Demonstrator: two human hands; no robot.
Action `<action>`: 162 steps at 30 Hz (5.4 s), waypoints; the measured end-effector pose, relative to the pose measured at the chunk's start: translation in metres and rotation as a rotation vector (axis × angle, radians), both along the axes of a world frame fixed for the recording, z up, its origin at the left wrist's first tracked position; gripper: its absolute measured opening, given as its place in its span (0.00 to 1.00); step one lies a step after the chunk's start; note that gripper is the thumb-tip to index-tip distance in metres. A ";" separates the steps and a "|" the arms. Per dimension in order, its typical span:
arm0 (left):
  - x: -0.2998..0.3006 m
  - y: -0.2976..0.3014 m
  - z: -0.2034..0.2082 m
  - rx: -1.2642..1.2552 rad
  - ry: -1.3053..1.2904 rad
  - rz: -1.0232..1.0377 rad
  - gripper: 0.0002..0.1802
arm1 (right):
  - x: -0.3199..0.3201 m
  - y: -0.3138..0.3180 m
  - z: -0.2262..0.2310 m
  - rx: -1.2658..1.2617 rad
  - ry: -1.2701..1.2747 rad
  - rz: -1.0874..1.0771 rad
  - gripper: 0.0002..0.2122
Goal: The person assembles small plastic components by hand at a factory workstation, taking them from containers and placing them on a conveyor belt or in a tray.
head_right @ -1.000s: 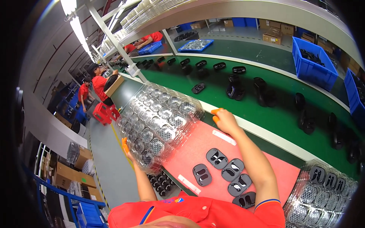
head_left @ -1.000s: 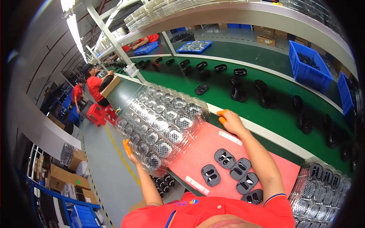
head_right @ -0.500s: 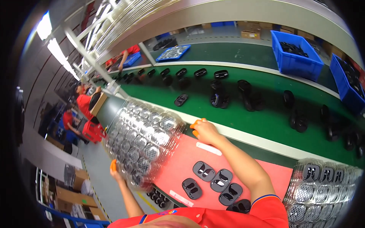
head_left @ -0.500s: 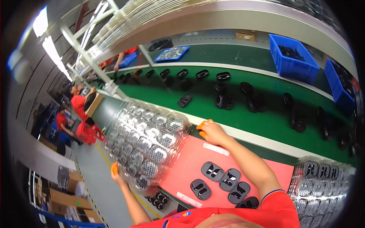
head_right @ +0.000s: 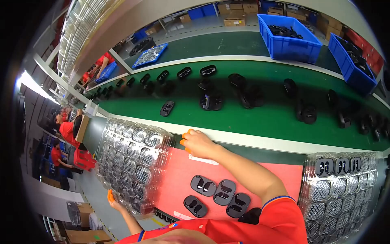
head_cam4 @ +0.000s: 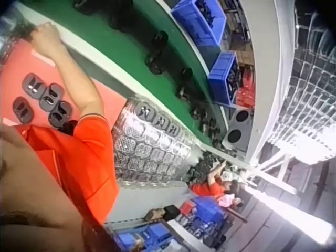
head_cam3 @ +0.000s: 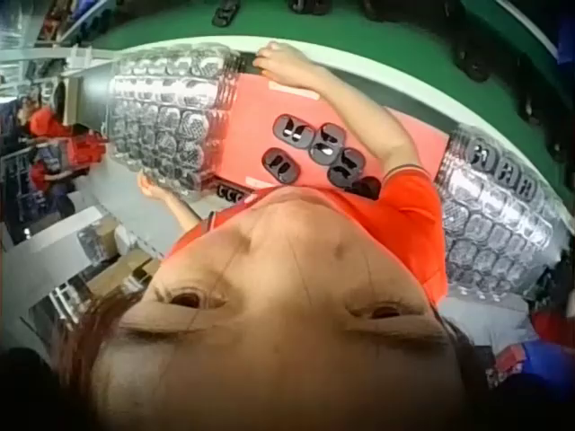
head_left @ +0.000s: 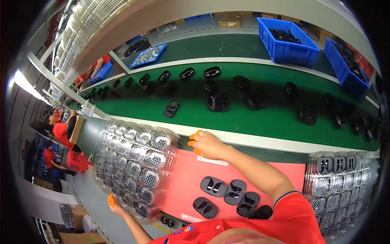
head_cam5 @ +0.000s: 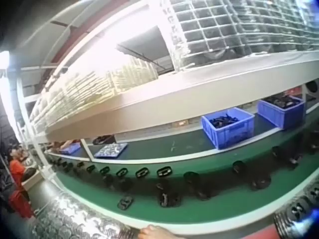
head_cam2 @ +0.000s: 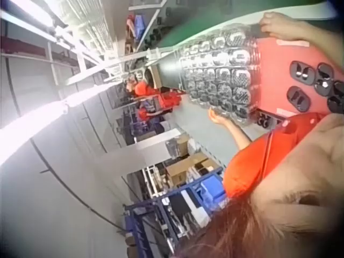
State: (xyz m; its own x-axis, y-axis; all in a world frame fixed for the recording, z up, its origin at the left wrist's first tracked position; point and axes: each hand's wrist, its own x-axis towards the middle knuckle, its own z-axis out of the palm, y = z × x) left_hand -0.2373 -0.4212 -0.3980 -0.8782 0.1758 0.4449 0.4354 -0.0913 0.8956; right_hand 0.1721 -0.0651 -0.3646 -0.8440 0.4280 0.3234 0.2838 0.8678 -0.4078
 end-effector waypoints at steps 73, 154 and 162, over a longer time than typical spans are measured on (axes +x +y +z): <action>0.101 0.064 0.040 0.361 -0.113 -0.219 0.19 | -0.014 0.009 -0.015 -0.070 0.119 -0.112 0.11; 0.414 0.644 0.060 -0.599 1.115 -0.753 0.48 | -0.027 0.072 -0.005 -0.470 0.775 -0.583 0.16; 0.351 0.581 0.129 -0.092 -0.536 -1.398 0.15 | -0.008 0.086 -0.002 -0.716 0.950 -0.868 0.13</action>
